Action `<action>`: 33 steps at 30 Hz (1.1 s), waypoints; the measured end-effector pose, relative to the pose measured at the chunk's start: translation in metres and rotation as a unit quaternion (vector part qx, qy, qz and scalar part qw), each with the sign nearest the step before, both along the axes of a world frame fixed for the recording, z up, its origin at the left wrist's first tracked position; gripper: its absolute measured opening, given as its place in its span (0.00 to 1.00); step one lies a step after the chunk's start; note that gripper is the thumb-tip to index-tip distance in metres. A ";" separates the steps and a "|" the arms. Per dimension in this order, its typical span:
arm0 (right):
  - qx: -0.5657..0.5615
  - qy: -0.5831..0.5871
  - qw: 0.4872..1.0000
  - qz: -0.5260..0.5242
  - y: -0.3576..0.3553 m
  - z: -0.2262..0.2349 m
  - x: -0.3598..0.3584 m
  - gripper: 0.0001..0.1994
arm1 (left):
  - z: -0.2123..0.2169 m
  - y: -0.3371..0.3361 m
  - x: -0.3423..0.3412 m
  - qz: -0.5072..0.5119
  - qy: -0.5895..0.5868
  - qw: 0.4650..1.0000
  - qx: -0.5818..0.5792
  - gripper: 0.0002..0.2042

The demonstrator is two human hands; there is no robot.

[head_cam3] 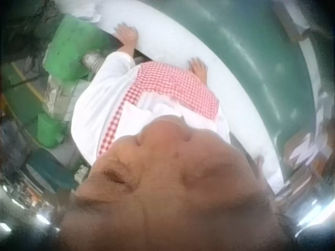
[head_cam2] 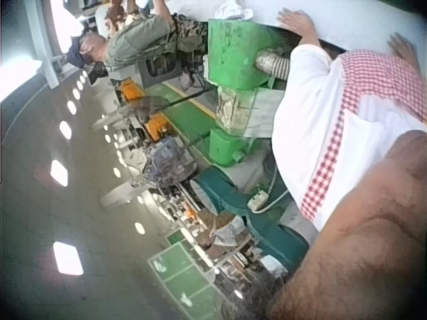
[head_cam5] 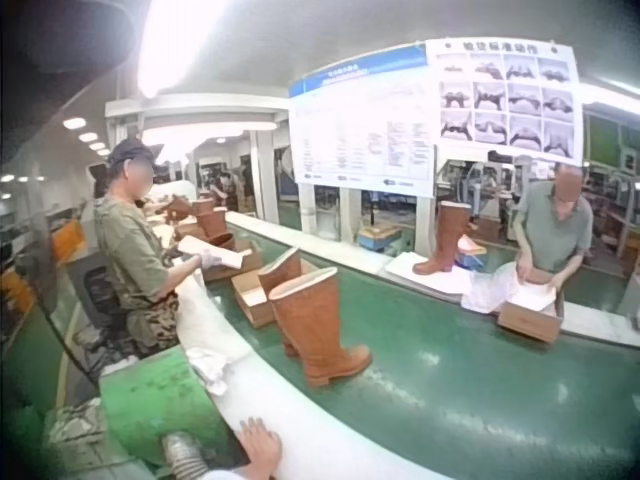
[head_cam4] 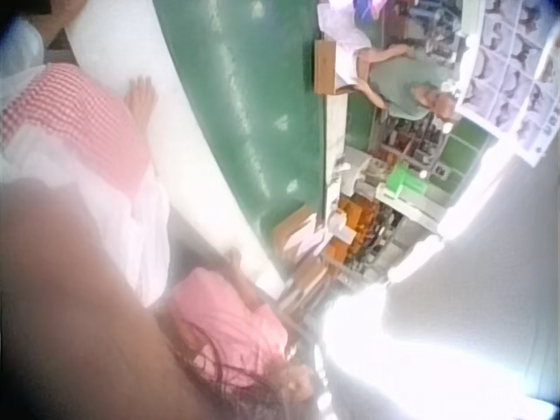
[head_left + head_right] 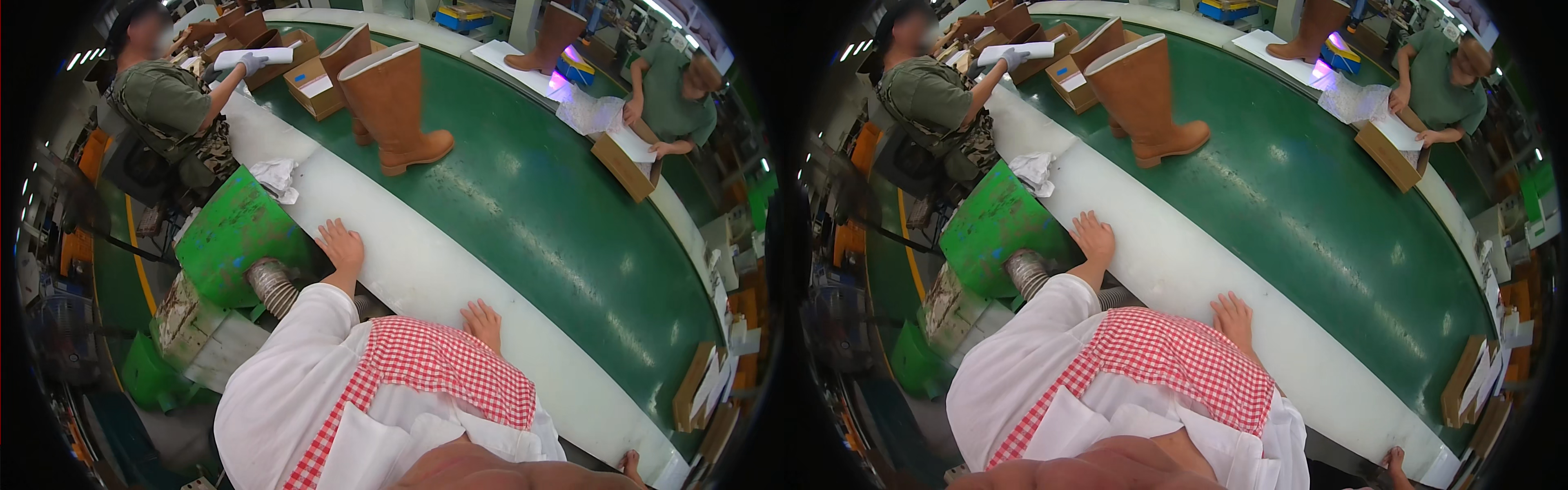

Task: The person packs boots into shoeboxes on a conveyor belt, lining the boxes with wrapping paper and placing pairs of boots inside by hand.

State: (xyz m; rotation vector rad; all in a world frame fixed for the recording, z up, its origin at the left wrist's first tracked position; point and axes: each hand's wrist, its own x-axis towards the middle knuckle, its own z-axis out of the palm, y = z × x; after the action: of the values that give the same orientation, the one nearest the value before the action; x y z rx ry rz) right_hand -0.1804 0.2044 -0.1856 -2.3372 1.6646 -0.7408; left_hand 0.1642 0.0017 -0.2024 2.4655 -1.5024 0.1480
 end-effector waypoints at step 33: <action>0.144 0.023 0.983 -0.109 -0.022 0.014 0.018 0.23 | 0.081 -0.245 -0.054 -0.230 0.722 0.646 -0.091 0.32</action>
State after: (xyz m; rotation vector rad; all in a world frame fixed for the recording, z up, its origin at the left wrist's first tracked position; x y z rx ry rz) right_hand -0.1628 0.1820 -0.1714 -2.0106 1.9249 -0.4447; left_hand 0.1106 -0.2432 -0.1212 1.0778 -1.0278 -1.3312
